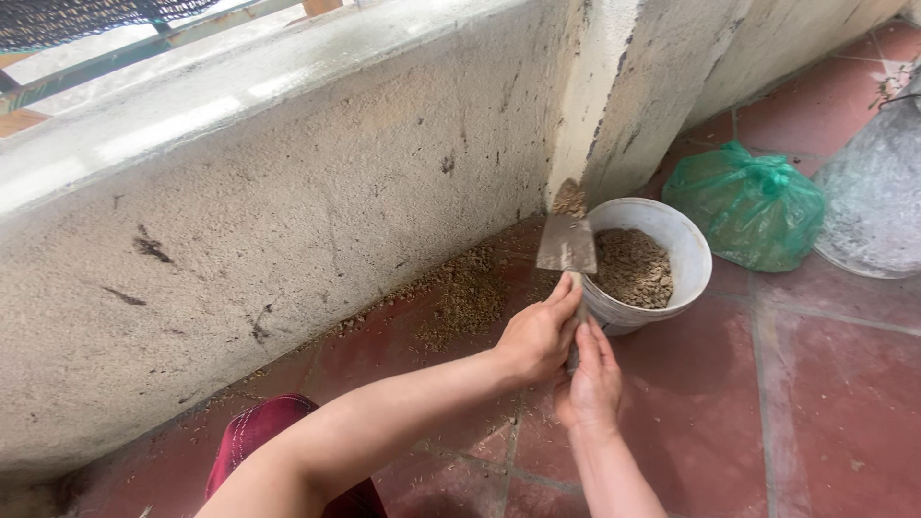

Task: The person uses a trowel to collect debris from the floor and put it into a white plastic bucket.

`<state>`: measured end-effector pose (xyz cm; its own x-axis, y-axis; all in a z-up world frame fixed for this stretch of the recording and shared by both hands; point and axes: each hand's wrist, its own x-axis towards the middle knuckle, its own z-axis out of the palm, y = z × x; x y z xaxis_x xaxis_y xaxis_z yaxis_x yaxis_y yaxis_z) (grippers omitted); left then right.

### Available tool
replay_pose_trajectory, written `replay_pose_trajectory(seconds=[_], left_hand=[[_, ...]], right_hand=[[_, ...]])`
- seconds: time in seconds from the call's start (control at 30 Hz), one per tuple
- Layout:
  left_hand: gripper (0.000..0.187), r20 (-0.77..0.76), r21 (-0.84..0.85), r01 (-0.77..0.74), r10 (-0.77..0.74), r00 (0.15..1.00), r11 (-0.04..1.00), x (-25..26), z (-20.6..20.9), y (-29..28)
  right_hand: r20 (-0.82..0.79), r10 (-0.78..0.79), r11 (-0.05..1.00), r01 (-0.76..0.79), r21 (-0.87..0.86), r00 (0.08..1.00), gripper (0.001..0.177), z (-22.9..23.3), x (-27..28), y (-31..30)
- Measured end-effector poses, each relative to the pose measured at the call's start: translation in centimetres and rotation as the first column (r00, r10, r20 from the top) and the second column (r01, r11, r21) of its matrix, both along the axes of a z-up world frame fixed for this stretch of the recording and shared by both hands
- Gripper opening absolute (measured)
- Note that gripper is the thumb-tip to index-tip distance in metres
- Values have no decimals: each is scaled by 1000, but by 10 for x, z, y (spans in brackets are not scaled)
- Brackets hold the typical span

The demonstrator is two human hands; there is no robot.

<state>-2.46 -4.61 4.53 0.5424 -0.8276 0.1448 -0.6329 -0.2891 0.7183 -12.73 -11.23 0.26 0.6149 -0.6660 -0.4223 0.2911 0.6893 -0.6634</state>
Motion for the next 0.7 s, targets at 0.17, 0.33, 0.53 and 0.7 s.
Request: replay_pose_trajectory(seconds=[0.17,0.33,0.53,0.7], left_hand=[[63,-146,140,-95,115,983,986,3,3,49],[63,-253,287,-113,189,949,951,8,-32,77],[58,-222,334,-105,186,957,937,15,-115,96],[53,-241,448,-52,177,954,892,17,-137,108]], right_hand=[[-158,109,993,-102,55,981,42,-23,12,37],[-254,205,979,-195,63,945,42,-84,11,58],[-416,224,961,-271,-57,881,43,-149,10,78],[-565,189,892,-381,-244,803,51,-151,12,88]])
